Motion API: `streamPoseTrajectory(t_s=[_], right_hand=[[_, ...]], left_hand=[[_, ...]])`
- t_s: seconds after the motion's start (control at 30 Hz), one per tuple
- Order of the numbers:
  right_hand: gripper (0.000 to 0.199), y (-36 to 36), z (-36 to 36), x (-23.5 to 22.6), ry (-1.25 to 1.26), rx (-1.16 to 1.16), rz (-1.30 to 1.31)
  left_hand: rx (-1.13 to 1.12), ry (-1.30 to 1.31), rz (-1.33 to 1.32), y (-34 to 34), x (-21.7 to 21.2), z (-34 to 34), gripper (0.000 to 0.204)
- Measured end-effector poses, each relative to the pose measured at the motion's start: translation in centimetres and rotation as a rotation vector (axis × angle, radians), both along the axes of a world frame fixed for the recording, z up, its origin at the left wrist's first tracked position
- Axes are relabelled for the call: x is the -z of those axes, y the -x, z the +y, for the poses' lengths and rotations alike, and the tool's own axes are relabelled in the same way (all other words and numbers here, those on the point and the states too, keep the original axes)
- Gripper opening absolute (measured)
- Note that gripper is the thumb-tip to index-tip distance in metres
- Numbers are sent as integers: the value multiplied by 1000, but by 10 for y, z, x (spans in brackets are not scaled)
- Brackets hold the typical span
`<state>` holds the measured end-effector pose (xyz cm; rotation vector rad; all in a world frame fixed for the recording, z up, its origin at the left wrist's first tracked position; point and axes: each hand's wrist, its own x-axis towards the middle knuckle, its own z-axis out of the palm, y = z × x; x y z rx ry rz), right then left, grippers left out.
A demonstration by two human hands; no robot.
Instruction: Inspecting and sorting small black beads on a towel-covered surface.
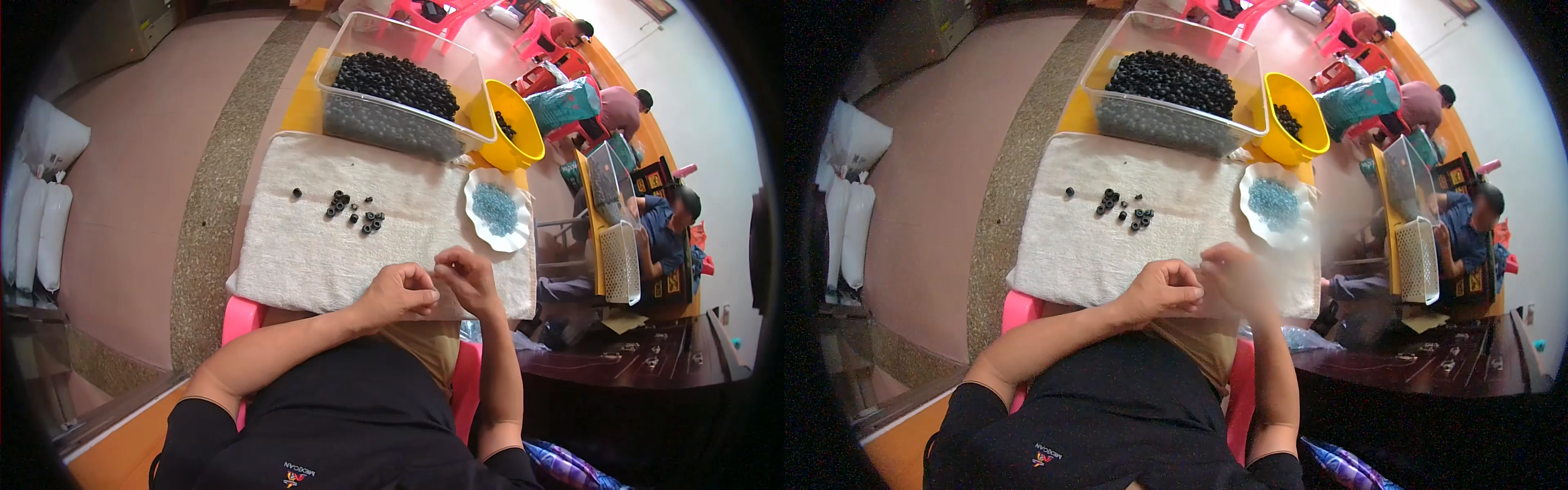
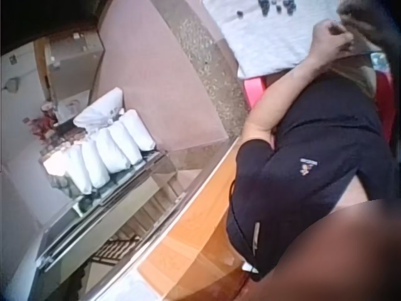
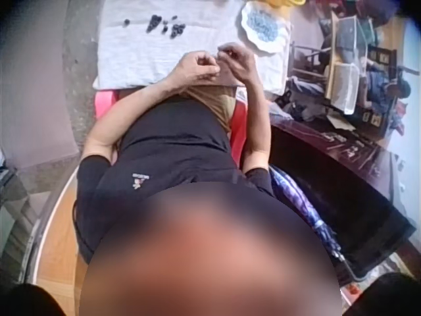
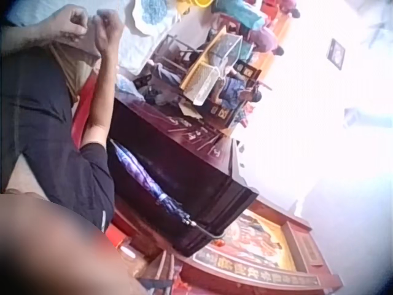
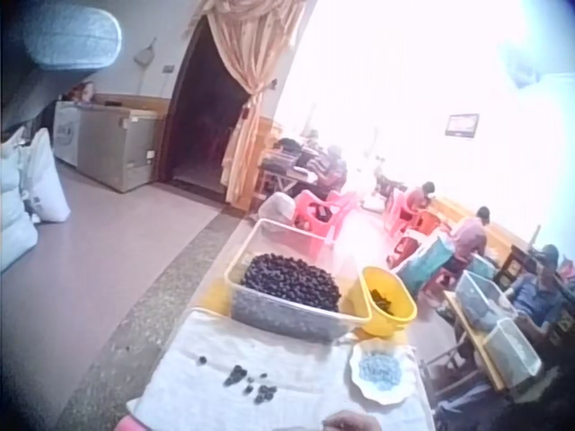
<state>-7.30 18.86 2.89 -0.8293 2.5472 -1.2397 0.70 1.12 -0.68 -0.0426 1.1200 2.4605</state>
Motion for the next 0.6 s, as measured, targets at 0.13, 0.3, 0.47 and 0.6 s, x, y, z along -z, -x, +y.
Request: streamPoseTrajectory(t_s=[0.13, 0.3, 0.47, 0.6], right_hand=[[11, -12, 32, 17, 221, 17, -274], [8, -23, 35, 18, 482, -84, -540], [6, -27, 34, 16, 562, -96, -707], [5, -26, 33, 23, 604, -125, -718]], left_hand=[[-28, 21, 29, 0, -4, 1, 15], [73, -35, -29, 1, 0, -1, 18], [133, -48, 8, 2, 0, -3, 21], [152, -62, 1, 3, 0, -4, 24]])
